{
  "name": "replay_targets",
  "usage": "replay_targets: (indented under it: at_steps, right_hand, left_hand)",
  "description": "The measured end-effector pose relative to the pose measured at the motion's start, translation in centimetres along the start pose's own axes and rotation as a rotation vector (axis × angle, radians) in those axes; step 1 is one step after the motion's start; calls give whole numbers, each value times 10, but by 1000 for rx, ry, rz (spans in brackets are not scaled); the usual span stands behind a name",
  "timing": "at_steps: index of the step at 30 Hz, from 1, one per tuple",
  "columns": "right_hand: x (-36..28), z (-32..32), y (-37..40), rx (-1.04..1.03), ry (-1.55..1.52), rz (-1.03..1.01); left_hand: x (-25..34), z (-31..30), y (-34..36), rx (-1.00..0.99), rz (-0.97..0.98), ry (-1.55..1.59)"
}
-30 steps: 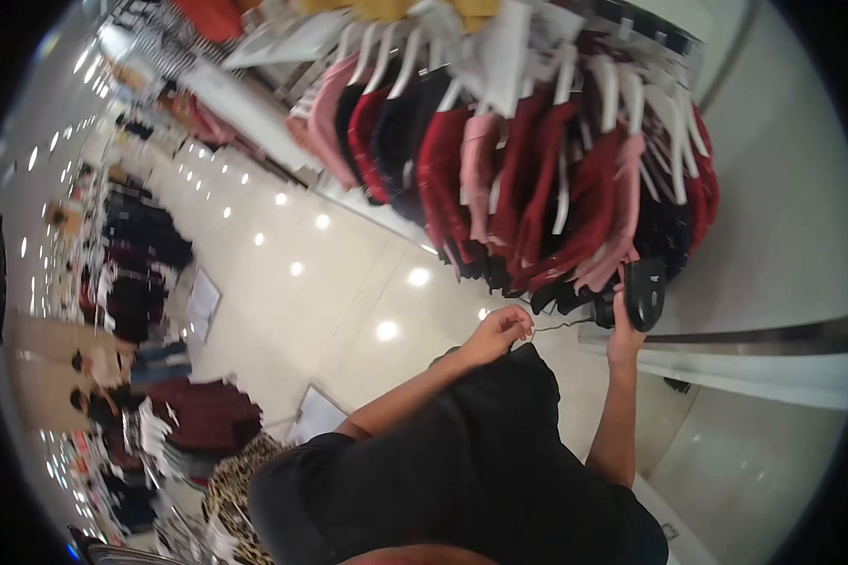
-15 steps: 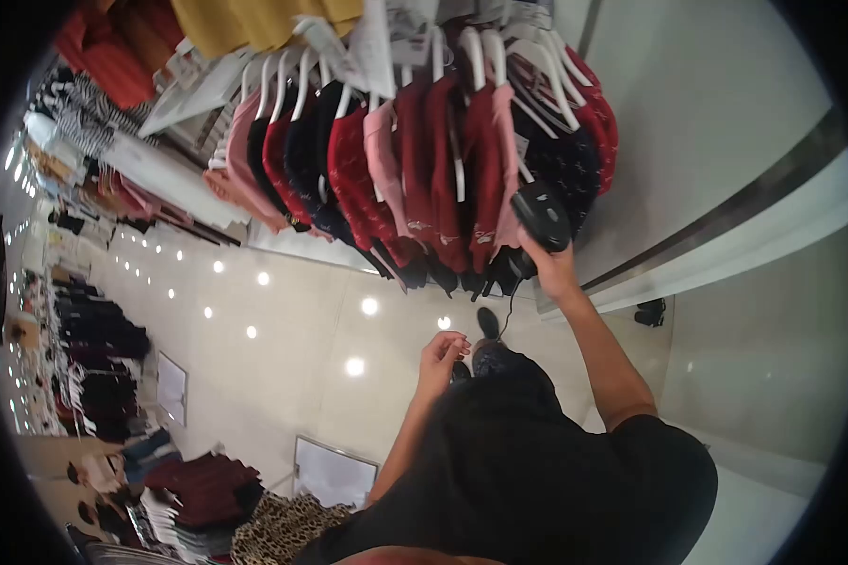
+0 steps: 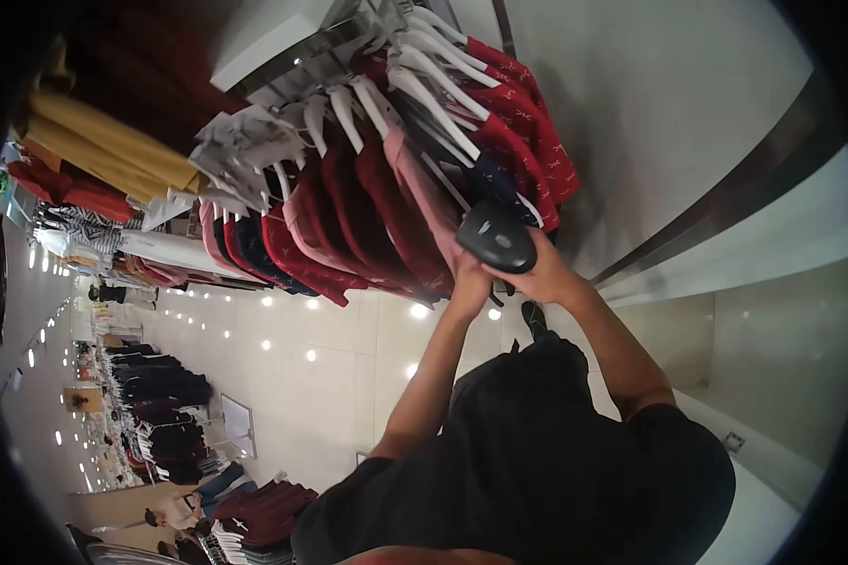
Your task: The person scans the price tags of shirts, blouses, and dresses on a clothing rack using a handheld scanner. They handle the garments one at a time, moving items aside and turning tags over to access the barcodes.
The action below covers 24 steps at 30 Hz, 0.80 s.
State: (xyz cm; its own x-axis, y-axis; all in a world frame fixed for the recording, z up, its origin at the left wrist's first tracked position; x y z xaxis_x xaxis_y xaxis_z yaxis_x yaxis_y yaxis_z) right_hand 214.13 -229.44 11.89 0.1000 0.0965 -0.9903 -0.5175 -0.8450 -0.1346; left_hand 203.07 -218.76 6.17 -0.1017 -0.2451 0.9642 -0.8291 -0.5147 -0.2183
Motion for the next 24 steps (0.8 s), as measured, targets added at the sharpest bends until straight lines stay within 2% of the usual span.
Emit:
replay_targets:
  at_steps: [1,2,3,5,6,8,9,12,14,16,18,20,21,23,24]
  right_hand:
    - [5,-7,-3,40,-126,159]
    - [7,-12,-9,33,-134,161]
    - [3,-19,-20,-30,-155,97]
    - [-2,-29,-32,-76,-103,-10]
    - [1,-31,-33,-79,-111,-10]
    - [9,-35,-32,-22,181,-40]
    - [0,-36,-35,-127,156,31]
    - [20,-30,-41,-197,245,113]
    - [19,-29,-42,-236,288,177]
    - [27,-27,-43,-154,284,242]
    - [29,-27,-43,-157,283,206]
    - [27,-32,-44,-146,277,178]
    - [21,-34,-42,-182,258,217]
    - [11,-43,-39,-215,236,257]
    - [5,-49,-31,-261,232,168]
  left_hand:
    - [3,6,-19,88,-60,224]
    - [3,12,-29,178,-117,449]
    - [-3,20,-33,184,-116,440]
    - [-16,28,-38,432,21,313]
    - [-20,27,-40,435,20,306]
    - [-28,19,-42,617,29,-94]
    - [-29,11,-47,690,33,-161]
    - [-45,-8,-75,784,75,-274]
    - [-52,-14,-92,832,128,-361]
    - [-37,-13,-105,727,60,-288]
    - [-51,-13,-104,758,74,-305]
    - [-59,-16,-96,733,73,-39]
    - [-42,-16,-91,754,13,-184]
    - [-54,-27,-82,750,19,-160]
    - [-59,-30,-76,750,27,-137]
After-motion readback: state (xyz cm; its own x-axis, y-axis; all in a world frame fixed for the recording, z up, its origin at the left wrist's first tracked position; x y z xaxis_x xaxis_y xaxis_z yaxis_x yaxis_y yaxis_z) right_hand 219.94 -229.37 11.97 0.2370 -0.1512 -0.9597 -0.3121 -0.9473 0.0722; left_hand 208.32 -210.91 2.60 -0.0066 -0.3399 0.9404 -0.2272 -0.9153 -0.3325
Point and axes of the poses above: each hand's wrist, its own y-axis away from the middle knuckle, its own z-axis out of the palm, x = y × z, the point moved 1 cm from there along -y, towards the middle knuckle, and after that the axes turned 8 degrees about z, right-handed, at the moved point
